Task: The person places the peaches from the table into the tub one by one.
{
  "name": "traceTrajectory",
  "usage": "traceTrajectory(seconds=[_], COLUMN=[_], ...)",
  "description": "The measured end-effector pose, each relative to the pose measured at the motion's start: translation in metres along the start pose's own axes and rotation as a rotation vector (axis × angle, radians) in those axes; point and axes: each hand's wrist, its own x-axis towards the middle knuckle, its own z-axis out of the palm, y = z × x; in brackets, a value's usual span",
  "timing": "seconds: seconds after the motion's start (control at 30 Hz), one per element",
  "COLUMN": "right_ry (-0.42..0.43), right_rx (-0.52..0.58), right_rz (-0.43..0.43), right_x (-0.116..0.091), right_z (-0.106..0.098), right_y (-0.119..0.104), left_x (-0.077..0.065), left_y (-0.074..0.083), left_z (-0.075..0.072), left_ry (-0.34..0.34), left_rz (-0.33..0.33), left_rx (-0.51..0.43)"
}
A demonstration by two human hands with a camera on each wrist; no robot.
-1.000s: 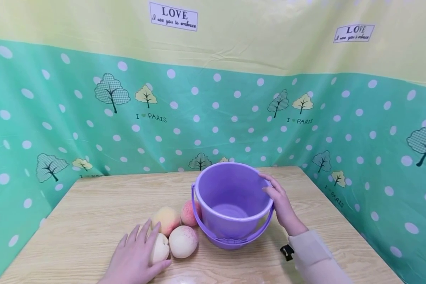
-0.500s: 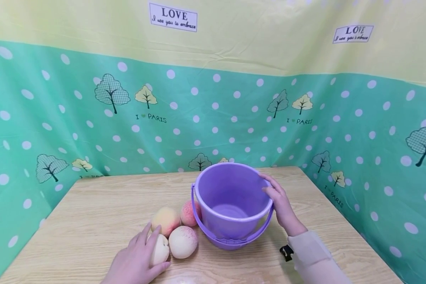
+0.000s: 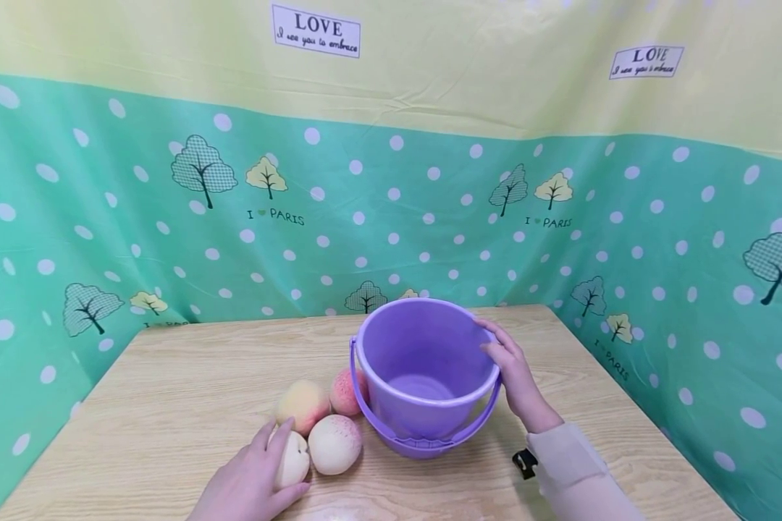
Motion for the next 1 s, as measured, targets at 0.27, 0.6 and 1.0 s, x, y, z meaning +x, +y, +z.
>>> traceTrajectory(seconds=[0.27, 0.6, 1.0], right_ry=[0.002, 0.003, -0.003], right_rx=[0.0, -0.001, -0.004], right_rz=[-0.005, -0.008, -0.013], right_x=[-0.0006, -0.002, -0.0026], right_z=[-0.0005, 0.0012, 0.0002], right_y=[-0.0008, -0.003, -0.0027], left_x=[0.0007, 0.0014, 0.0016], left_y=[0.0012, 0.0007, 0.0003], left_z=[0.0001, 0.0009, -0.0009], left_ry=[0.025, 0.034, 0.044], left_rz=[0.021, 0.034, 0.029], left_rx=[-0.001, 0.003, -0.022])
